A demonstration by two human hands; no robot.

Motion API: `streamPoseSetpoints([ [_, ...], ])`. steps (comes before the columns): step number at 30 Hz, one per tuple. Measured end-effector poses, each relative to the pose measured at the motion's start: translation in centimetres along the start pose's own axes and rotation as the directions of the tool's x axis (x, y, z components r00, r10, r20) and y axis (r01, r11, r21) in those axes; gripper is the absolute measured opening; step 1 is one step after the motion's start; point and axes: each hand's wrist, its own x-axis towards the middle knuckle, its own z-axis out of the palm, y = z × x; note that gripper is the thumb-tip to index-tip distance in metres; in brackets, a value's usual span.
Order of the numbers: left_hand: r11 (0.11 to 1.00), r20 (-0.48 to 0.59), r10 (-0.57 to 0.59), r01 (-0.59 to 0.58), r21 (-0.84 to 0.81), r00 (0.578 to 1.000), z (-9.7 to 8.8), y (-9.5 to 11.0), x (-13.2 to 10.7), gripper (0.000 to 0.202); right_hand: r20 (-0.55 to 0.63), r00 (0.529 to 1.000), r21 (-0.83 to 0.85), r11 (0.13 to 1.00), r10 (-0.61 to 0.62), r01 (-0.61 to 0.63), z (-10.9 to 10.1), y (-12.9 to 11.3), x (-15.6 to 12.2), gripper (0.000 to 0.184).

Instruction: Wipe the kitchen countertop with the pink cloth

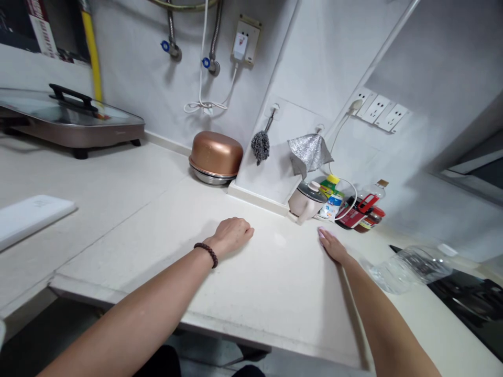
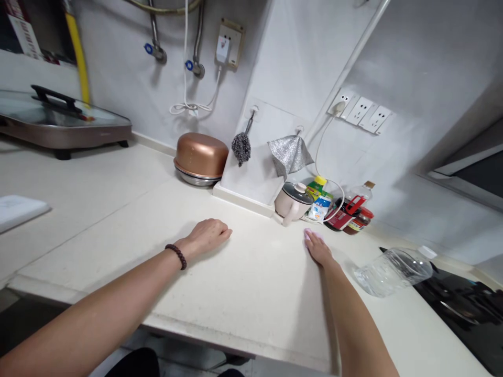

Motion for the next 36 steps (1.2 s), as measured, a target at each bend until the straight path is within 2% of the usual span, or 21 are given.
streamPoseSetpoints([
  [4,1.000,-0.008,-0.001,0.001,0.005,1.000,0.0,-0.1,0.2,0.037,-0.005,0.996,-0.027,0.995,0.092,-0.092,-0.4,4.4,-3.0,0.064],
  [7,1.000,-0.033,-0.008,0.007,-0.006,0.999,0.1,-0.4,0.3,0.039,-0.005,0.991,-0.039,0.991,0.131,-0.132,-0.4,6.2,-5.4,0.065],
  [11,1.000,-0.042,-0.005,0.004,-0.029,0.999,0.1,-0.5,0.4,0.041,-0.017,0.985,-0.057,0.983,0.174,-0.175,-0.6,6.5,-8.4,0.065],
  [14,1.000,-0.050,0.013,-0.014,-0.026,0.999,0.1,-0.3,0.5,0.040,-0.010,0.992,-0.032,0.992,0.126,-0.126,-0.8,5.4,-10.5,0.063],
  [18,1.000,-0.058,0.017,-0.018,-0.017,0.998,0.4,0.0,0.7,0.040,-0.012,0.998,-0.005,0.998,0.060,-0.060,-1.4,1.4,-13.1,0.060],
  [22,1.000,-0.063,0.008,-0.009,-0.027,0.998,0.7,-0.2,0.9,0.041,-0.013,0.995,0.056,0.993,-0.102,0.102,-2.2,-6.5,-16.1,0.059],
  [26,0.998,-0.051,-0.053,0.051,-0.031,0.997,0.6,-1.0,0.8,0.041,0.011,0.954,0.118,0.948,-0.300,0.297,-3.8,-15.2,-19.5,0.056],
  [28,0.997,-0.050,-0.074,0.073,-0.023,0.996,0.4,-1.5,0.7,0.041,0.017,0.930,0.134,0.922,-0.367,0.362,-4.6,-17.6,-21.1,0.054],
  [29,0.997,-0.048,-0.082,0.081,-0.020,0.995,0.4,-1.7,0.6,0.041,0.018,0.920,0.138,0.912,-0.392,0.386,-4.8,-17.9,-21.8,0.054],
  [30,0.996,-0.046,-0.089,0.088,-0.019,0.995,0.3,-1.8,0.4,0.040,0.016,0.912,0.140,0.904,-0.410,0.404,-5.0,-17.8,-22.5,0.054],
  [32,0.994,-0.045,-0.107,0.106,-0.023,0.993,0.2,-2.0,0.3,0.040,0.001,0.907,0.135,0.899,-0.421,0.417,-5.0,-15.7,-23.7,0.054],
  [34,0.992,-0.050,-0.127,0.126,-0.031,0.991,0.1,-2.1,0.2,0.039,-0.018,0.921,0.124,0.914,-0.388,0.387,-4.6,-11.8,-24.8,0.055],
  [36,0.990,-0.052,-0.137,0.135,-0.046,0.989,0.1,-2.1,0.1,0.038,-0.028,0.951,0.108,0.945,-0.308,0.310,-4.2,-6.9,-25.8,0.056],
])
